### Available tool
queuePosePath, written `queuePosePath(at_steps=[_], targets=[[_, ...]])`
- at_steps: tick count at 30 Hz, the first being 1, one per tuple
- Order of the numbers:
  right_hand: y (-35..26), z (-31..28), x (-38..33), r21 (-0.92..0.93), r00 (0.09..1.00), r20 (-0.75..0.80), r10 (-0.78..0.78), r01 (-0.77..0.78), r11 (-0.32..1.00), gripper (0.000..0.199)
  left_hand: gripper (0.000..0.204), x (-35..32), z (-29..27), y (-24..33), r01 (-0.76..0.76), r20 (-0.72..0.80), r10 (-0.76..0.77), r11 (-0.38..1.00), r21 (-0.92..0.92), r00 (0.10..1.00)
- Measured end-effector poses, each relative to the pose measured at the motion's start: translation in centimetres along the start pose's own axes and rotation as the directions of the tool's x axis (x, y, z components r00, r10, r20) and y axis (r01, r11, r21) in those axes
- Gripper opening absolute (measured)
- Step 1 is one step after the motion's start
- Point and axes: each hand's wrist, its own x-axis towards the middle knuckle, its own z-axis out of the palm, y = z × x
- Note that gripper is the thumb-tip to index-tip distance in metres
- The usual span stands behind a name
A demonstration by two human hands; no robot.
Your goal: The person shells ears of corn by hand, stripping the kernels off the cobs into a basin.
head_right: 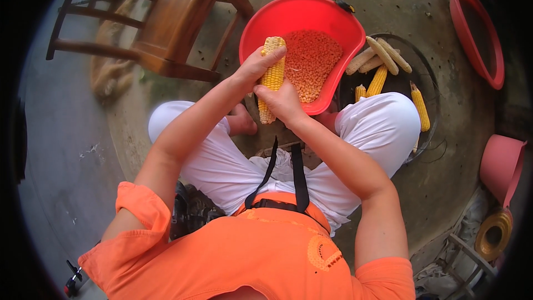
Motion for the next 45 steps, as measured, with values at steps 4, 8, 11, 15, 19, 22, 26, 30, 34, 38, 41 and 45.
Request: queuePosePath(at_steps=[4, 8, 11, 15, 19, 22, 26, 30, 34, 38, 41, 45], targets=[[-0.8, -1.7, 0.1, 0.247, 0.992, 0.073, 0.101, -0.116, 0.962, 0.036, 0.039, -0.3, -0.7, 0.2, 0.253, 0.311, -0.110, 0.846, -0.469, 0.944], [-1.4, -1.7, 0.1, 0.287, 0.977, 0.130, 0.172, -0.203, 0.936, 0.035, 0.038, -0.8, -0.1, 0.7, 0.038, 0.240, 0.070, 0.908, -0.416, 0.968], [-1.2, -0.5, -0.2, 0.231, 0.997, 0.061, 0.054, -0.066, 0.971, 0.036, 0.034, -0.6, 0.2, 0.4, -0.053, 0.109, 0.085, 0.962, -0.270, 0.990], [-0.8, -1.2, 0.3, 0.308, 0.991, 0.045, 0.123, -0.131, 0.942, 0.032, 0.042, -0.2, 0.5, 0.1, 0.032, 0.112, 0.002, 0.952, -0.305, 0.994], [-0.5, -1.2, 0.5, 0.022, 0.998, -0.045, 0.035, -0.034, 0.999, 0.029, 0.053, -0.5, 1.1, -0.4, -0.291, -0.033, 0.297, 0.950, 0.111, 0.954], [-1.3, -0.6, 0.1, 0.023, 0.998, -0.061, 0.003, -0.001, 1.000, 0.028, 0.056, -0.2, 0.7, -0.6, -0.324, -0.054, 0.335, 0.935, 0.146, 0.941], [-0.9, -0.7, 0.4, 0.024, 0.997, -0.072, 0.022, -0.020, 1.000, 0.029, 0.054, 0.1, 0.8, -0.4, -0.233, -0.103, 0.241, 0.969, 0.083, 0.965], [0.2, -1.8, 1.2, -0.118, 1.000, -0.017, -0.017, 0.014, 0.993, 0.032, 0.058, -0.6, 1.4, 0.1, -0.202, -0.085, 0.224, 0.956, 0.213, 0.971], [-0.2, -1.3, 1.0, -0.174, 1.000, -0.025, -0.016, 0.011, 0.985, 0.034, 0.053, -0.2, -0.1, 0.3, -0.256, 0.052, 0.251, 0.952, 0.165, 0.967], [-0.9, -1.2, 0.8, -0.136, 0.999, -0.026, 0.020, -0.023, 0.990, 0.033, 0.049, -0.1, -0.5, 1.0, -0.220, 0.182, 0.194, 0.966, 0.135, 0.964], [-0.8, -1.2, 0.7, -0.045, 1.000, -0.029, 0.012, -0.013, 0.999, 0.032, 0.049, -0.2, -0.3, 1.1, -0.218, 0.156, 0.194, 0.963, 0.157, 0.968], [-1.1, -1.5, 0.4, -0.018, 0.996, 0.038, 0.081, -0.080, 0.997, 0.030, 0.049, -0.3, -0.4, 0.7, -0.151, -0.066, 0.169, 0.965, 0.216, 0.983]])
